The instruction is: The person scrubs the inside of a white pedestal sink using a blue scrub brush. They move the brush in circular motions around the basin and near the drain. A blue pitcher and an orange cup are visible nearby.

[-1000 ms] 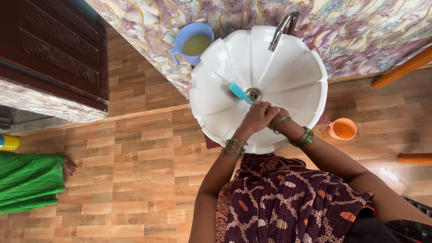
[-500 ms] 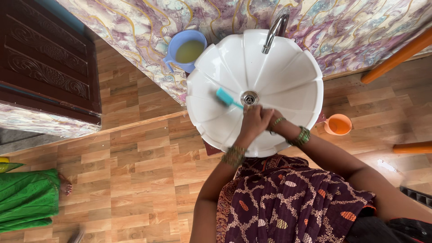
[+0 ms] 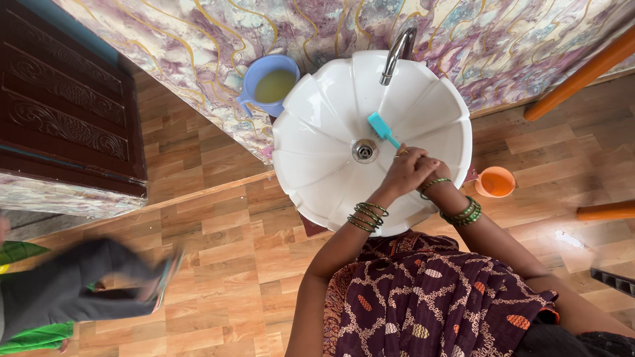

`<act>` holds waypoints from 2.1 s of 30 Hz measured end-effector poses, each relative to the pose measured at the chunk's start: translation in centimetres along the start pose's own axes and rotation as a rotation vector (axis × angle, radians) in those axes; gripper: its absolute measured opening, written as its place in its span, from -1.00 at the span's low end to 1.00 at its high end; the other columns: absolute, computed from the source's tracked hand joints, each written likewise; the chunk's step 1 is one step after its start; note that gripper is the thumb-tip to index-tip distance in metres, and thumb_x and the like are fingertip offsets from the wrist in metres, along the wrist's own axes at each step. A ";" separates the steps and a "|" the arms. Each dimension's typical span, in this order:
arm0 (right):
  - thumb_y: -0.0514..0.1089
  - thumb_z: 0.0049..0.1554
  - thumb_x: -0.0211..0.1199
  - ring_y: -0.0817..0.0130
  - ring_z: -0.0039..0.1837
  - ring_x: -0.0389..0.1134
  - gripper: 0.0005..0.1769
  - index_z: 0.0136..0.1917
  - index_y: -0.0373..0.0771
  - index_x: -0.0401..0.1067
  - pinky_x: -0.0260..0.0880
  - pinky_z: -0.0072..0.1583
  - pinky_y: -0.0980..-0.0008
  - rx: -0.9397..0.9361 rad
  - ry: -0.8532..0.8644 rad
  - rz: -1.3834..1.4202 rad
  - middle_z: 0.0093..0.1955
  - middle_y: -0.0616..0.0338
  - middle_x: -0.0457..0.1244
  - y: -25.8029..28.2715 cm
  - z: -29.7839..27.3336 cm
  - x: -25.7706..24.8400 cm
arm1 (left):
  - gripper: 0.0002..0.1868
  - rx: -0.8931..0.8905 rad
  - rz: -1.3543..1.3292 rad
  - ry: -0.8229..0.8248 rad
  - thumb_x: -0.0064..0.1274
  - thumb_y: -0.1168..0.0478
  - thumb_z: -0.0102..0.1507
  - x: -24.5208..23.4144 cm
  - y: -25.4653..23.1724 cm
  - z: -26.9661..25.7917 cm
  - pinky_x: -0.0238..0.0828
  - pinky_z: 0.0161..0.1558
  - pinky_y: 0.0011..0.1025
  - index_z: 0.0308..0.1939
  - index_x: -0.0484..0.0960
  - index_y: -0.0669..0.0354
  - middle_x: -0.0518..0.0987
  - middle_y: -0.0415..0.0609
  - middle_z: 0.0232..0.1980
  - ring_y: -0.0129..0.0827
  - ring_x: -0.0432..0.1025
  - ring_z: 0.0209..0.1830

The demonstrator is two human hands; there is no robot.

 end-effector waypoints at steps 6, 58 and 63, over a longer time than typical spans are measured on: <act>-0.02 0.20 0.20 0.26 0.16 0.45 -0.70 0.15 -0.18 0.46 0.52 0.14 0.32 0.128 0.201 0.077 0.16 0.10 0.39 -2.1 3.8 4.1 | -0.35 -0.100 0.043 0.049 0.04 -0.30 0.22 -1.2 1.2 2.1 0.16 0.41 -0.10 -0.03 0.60 0.25 0.63 0.24 0.00 0.04 0.50 0.14; 0.03 0.15 0.20 0.23 -0.03 0.39 -0.69 0.06 -0.21 0.44 0.42 0.12 0.24 -0.257 0.206 0.342 -0.04 0.03 0.39 3.7 5.8 8.8 | -0.43 -0.292 0.377 0.119 -0.28 -0.15 0.43 -4.7 0.3 -3.1 -0.26 0.49 0.25 -0.24 0.58 0.29 0.60 0.29 -0.14 0.18 0.43 0.09; -0.03 0.06 0.31 0.23 -0.01 0.38 -0.65 0.06 -0.24 0.44 0.42 0.13 0.27 -0.332 0.121 0.381 0.00 0.04 0.39 2.8 5.1 8.8 | -0.40 -0.295 0.352 -0.046 -0.16 -0.20 0.37 -3.3 -0.8 -3.9 -0.26 0.51 0.23 -0.16 0.57 0.37 0.59 0.34 -0.12 0.20 0.43 0.06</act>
Point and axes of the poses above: each hand's wrist, its own z-axis towards the middle knuckle, its own x-axis out of the palm, y = z × x, the point moved 6 cm from there along z, towards the middle knuckle
